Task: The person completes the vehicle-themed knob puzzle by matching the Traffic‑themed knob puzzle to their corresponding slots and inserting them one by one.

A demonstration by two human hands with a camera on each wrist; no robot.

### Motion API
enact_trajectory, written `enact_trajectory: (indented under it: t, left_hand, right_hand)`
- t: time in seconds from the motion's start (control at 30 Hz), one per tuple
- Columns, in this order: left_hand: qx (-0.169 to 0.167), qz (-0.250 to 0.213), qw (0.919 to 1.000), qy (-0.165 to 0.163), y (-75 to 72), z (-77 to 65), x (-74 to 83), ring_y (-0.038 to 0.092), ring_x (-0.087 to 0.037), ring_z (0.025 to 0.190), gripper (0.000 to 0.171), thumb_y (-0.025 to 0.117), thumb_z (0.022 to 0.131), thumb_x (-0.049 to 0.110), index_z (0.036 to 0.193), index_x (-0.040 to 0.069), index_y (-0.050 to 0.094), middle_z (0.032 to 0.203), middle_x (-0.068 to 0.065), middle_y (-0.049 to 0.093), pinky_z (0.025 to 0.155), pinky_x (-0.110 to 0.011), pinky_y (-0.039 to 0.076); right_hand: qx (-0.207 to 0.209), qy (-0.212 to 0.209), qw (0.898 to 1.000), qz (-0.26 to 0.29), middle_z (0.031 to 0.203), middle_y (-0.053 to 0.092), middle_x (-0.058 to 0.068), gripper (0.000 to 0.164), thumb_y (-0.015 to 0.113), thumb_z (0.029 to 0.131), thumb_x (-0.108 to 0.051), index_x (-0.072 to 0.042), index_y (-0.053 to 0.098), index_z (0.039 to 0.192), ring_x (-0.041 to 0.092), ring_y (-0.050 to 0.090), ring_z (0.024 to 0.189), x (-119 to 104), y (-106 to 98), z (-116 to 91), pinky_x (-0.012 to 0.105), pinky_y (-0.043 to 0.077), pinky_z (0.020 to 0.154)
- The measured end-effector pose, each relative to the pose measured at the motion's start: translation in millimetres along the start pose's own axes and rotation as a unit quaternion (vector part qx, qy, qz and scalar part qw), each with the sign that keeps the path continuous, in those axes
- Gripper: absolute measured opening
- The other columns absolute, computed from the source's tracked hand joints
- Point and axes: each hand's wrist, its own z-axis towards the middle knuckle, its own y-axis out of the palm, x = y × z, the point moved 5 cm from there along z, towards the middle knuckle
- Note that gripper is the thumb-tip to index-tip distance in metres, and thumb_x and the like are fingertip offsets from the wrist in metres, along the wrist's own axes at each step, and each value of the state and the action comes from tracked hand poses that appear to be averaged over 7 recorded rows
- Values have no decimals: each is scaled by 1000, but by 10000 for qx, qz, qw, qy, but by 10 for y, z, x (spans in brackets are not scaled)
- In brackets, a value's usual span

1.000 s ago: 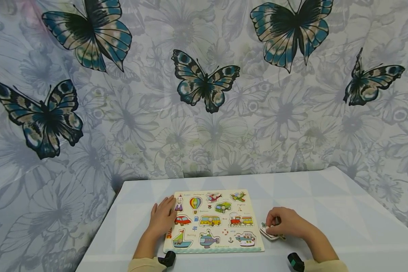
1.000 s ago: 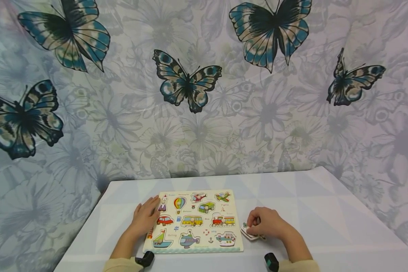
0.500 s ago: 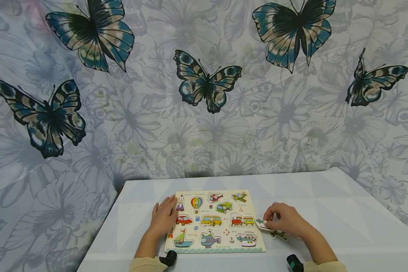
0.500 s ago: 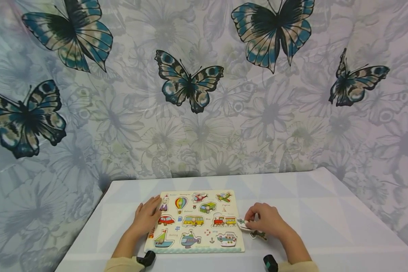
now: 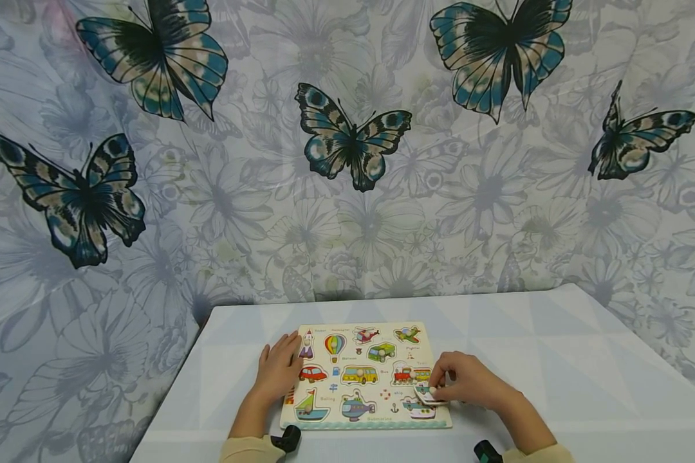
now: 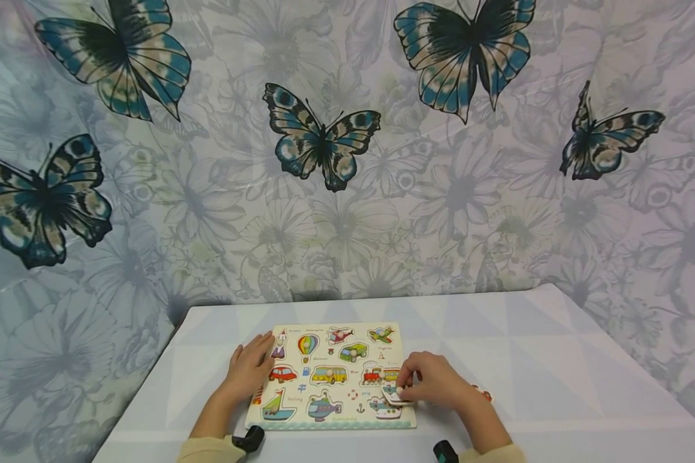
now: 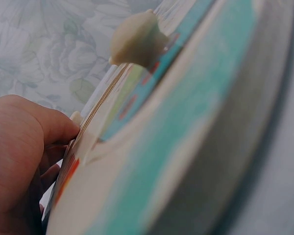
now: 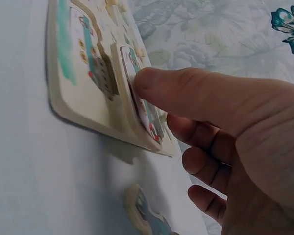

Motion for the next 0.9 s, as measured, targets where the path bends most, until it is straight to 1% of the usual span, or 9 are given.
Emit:
enact_trajectory:
  t: [0.23,0.47,0.9]
  left_hand:
    - [-28,0,10000,-18,5,3,-4,24,-40,152,54,55,99,15,150,2,44,161,-14,36,121,-65,3]
    - [-9,45,10000,-26,21,10,-18,24,-39,152,54,55,99,16,150,3,44,161,-14,36,121,-65,3]
    - [-36,46,10000,-48,12,-1,0,25,-39,152,54,55,100,17,151,3,43,161,-14,36,121,-64,3]
  right_hand:
    - [-232,-49,9995,217,80,60,-5,11,84,79,-24,-20,74,81,7,50,72,-20,123,37,21,41,62]
    - [-303,-189,9989,301,80,61,-6,12,84,76,-21,-23,73,79,3,52,76,-85,207,43,19,41,66]
    - [-564,-237,9966,555,82,62,-5,12,84,79,-22,-20,72,82,3,52,75,-131,276,35,20,43,65]
